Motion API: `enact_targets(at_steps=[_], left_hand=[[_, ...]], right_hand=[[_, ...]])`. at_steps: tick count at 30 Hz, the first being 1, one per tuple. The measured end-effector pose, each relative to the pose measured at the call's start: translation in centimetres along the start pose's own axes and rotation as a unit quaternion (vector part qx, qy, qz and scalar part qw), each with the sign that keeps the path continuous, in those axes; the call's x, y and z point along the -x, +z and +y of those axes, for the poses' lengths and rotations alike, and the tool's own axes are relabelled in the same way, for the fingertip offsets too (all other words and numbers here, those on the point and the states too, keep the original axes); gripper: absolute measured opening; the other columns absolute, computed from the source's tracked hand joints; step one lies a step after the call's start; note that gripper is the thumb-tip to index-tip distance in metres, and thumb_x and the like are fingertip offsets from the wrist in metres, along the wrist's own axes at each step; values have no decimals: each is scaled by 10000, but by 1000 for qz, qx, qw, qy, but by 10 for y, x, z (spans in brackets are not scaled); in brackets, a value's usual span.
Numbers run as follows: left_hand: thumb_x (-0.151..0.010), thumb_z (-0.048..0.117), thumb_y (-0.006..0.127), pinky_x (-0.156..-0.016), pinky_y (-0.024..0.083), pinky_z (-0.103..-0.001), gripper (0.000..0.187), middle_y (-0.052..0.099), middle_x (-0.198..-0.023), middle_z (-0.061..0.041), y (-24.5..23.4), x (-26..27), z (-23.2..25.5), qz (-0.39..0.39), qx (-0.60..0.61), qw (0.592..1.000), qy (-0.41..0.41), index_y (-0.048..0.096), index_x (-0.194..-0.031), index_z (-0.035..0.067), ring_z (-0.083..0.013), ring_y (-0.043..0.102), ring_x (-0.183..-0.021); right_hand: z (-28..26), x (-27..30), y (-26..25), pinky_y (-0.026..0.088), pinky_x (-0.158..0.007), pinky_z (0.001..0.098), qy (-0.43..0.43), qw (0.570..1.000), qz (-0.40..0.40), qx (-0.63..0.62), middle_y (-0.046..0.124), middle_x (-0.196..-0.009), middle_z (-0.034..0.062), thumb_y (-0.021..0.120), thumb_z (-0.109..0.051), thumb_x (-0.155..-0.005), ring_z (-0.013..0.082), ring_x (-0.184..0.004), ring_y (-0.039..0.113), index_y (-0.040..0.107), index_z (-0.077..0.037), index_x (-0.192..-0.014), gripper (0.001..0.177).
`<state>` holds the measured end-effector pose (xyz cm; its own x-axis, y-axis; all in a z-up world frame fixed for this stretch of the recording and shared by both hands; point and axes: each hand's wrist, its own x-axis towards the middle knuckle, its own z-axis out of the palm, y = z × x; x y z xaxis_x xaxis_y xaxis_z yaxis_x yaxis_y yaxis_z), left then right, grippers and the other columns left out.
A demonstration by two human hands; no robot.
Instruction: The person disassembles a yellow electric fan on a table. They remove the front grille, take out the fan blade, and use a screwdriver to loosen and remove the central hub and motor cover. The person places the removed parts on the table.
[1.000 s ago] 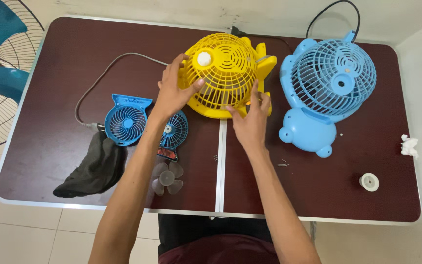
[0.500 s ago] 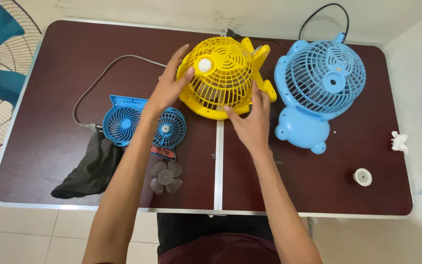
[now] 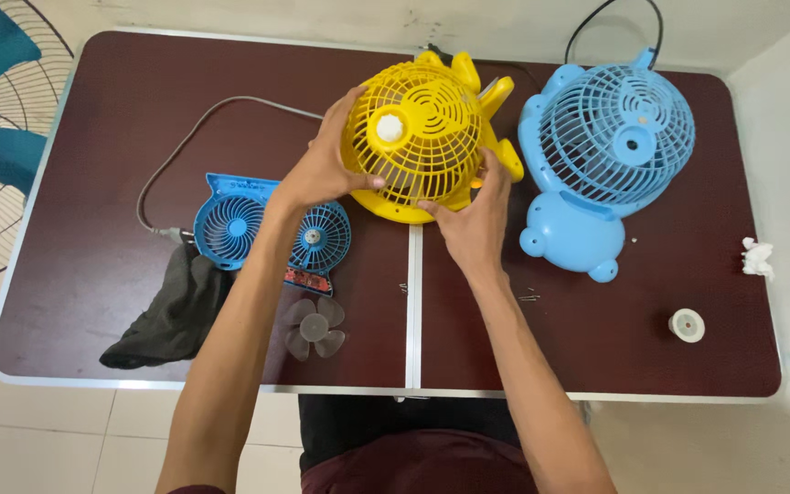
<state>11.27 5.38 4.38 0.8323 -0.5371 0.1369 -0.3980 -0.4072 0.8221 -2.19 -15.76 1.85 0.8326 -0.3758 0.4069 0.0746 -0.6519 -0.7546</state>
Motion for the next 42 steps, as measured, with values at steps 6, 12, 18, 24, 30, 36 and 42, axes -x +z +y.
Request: enact_targets(at_steps=[6, 12, 18, 24, 30, 36, 42], left_hand=[[-543, 11, 988, -1223, 321, -446, 1247, 316, -1620, -155, 5, 24, 18, 64, 24, 994, 81, 301, -1578, 121, -375, 339, -1531], [-520, -4, 965, -1226, 318, -452, 1247, 321, -1610, -172, 8, 35, 26, 92, 14, 991, 99, 306, -1572, 114, -401, 329, -1526], [-488, 53, 1008, -1237, 383, -460, 1256, 361, -1563, -163, 15, 30, 27, 120, 16, 989, 86, 338, -1547, 125, -395, 388, -1482], [-494, 161, 1037, -1153, 330, -504, 1247, 382, -1541, -155, 24, 20, 21, 136, -45, 990, 10, 356, -1538, 114, -386, 416, -1446], [-610, 277, 1008, -1227, 392, -510, 1258, 361, -1614, -156, 37, 18, -1, 162, 32, 986, 8, 276, -1624, 137, -363, 440, -1483], [-696, 270, 965, -1125, 297, -573, 1210, 292, -1630, -178, 43, 27, 3, 157, -43, 986, -25, 208, -1629, 132, -372, 374, -1482], [-822, 183, 878, -1145, 267, -535, 971, 319, -1578, -208, 48, 60, 26, 225, -82, 971, 15, 308, -1607, 138, -377, 365, -1475]], right_hand=[[5, 9, -3, 451, -1123, 432, -42, 998, 18, -30, 466, -1440, 177, 994, -168, -678, 328, -1338, 518, 360, -53, -1506, 1048], [4, 10, -6, 444, -1112, 433, -55, 998, 19, -20, 470, -1443, 147, 1005, -183, -672, 326, -1357, 503, 375, -56, -1494, 1044], [3, 1, -11, 438, -1063, 455, -45, 999, 1, 30, 512, -1460, 160, 1006, -225, -640, 361, -1286, 494, 385, -37, -1515, 1089], [6, -17, -20, 441, -1041, 458, -37, 997, -41, 61, 536, -1464, 140, 991, -219, -612, 356, -1217, 499, 425, -58, -1508, 1072], [10, -15, -17, 407, -1062, 469, -25, 997, -42, 67, 560, -1287, 132, 960, -225, -739, 348, -1238, 499, 426, -64, -1523, 962], [22, 4, -24, 410, -1086, 459, 31, 995, -99, 12, 560, -1261, 139, 680, -14, -921, 302, -1142, 499, 265, -82, -1625, 820], [19, 22, -38, 591, -641, 328, 142, 972, -124, -143, 568, -1278, 83, 526, 11, -966, 173, -1003, 640, 187, -104, -1586, 716]])
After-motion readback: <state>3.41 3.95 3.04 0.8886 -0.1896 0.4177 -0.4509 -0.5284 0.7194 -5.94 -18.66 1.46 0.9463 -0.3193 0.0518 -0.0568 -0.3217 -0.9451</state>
